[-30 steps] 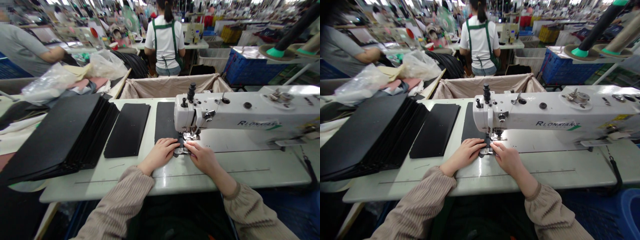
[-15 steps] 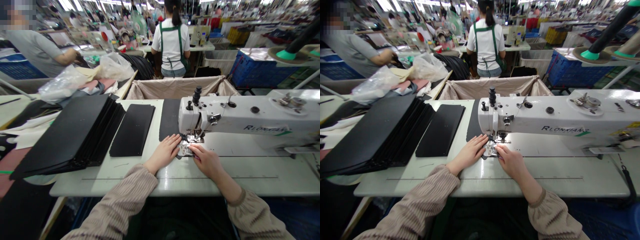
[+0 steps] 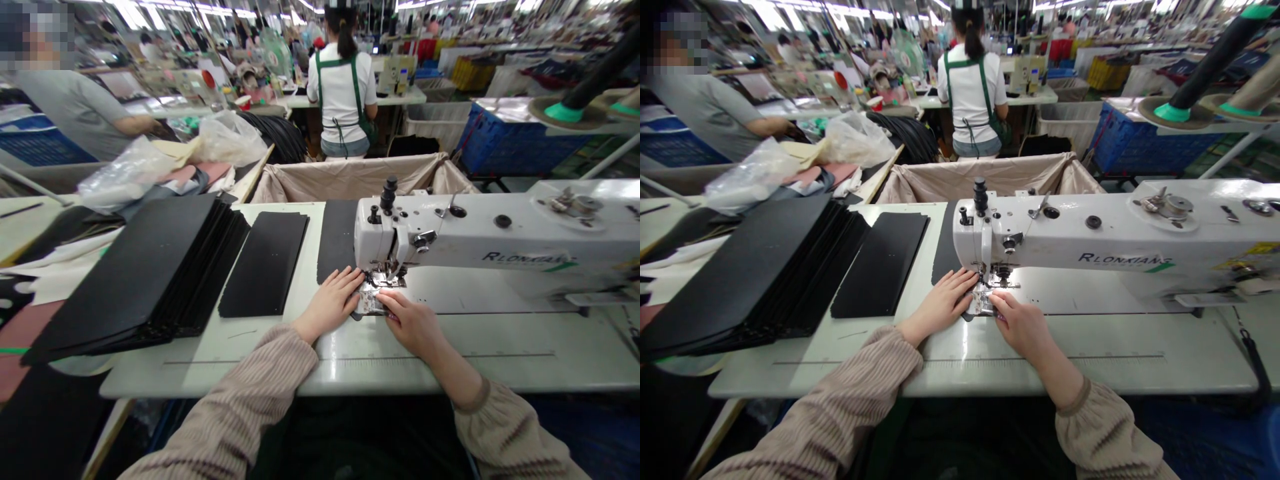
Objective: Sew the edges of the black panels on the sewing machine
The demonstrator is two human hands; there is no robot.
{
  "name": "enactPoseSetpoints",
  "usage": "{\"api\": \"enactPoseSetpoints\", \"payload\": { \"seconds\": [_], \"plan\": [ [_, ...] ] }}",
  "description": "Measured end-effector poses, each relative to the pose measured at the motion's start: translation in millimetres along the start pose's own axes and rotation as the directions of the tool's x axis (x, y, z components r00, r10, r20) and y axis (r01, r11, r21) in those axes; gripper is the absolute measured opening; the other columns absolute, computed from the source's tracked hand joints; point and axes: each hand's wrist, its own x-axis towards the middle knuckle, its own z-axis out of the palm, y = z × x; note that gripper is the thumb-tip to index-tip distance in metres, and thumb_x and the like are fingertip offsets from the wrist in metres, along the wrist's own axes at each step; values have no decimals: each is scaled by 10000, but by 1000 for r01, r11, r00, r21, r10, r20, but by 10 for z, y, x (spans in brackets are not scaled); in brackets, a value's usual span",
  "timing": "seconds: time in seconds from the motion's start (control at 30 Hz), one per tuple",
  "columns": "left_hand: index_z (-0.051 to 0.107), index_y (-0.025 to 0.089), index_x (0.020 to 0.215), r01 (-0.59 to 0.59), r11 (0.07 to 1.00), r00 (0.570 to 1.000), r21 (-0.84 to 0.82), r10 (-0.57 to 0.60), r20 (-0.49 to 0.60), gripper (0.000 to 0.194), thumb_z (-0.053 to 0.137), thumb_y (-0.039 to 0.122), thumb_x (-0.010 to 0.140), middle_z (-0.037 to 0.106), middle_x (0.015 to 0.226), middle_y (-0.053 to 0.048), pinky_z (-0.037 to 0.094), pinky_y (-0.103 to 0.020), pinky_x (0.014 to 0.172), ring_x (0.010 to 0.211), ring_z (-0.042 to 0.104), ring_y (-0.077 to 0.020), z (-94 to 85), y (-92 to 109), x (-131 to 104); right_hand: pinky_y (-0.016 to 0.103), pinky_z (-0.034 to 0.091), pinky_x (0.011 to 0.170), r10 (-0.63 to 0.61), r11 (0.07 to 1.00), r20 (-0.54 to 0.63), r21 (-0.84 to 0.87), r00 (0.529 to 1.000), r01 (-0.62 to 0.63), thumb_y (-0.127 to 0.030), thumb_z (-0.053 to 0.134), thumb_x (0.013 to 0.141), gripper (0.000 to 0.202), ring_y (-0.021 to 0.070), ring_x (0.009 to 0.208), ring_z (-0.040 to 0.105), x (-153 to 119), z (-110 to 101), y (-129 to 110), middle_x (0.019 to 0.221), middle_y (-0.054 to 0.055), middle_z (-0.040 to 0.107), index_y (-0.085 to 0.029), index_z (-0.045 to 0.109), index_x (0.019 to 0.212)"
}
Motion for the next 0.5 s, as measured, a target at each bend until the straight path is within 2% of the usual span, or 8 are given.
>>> {"api": "enactPoseSetpoints", "payload": {
  "seconds": [0.2, 0.5],
  "plan": [
    [401, 224, 1475, 2, 1000, 1000, -6, -2, 23, 488, 433, 318, 997, 417, 1535, -49, 222, -449, 1205, 1461, 302, -212, 16, -20, 5, 309, 542, 813, 3, 1000, -1, 7, 1000, -3, -187, 508, 914, 439, 211, 1076, 655, 8, -18, -9, 1411, 37, 567, -266, 542, 1345],
    [468, 230, 1427, 8, 999, 1000, -31, -7, 24, 451, 449, 269, 978, 445, 1517, -45, 232, -441, 1195, 1446, 331, -200, -20, -4, 7, 306, 540, 830, 17, 999, -12, 31, 1000, -16, -151, 516, 886, 460, 202, 1085, 649, 5, -36, -26, 1387, 30, 583, -268, 552, 1330]
  ]
}}
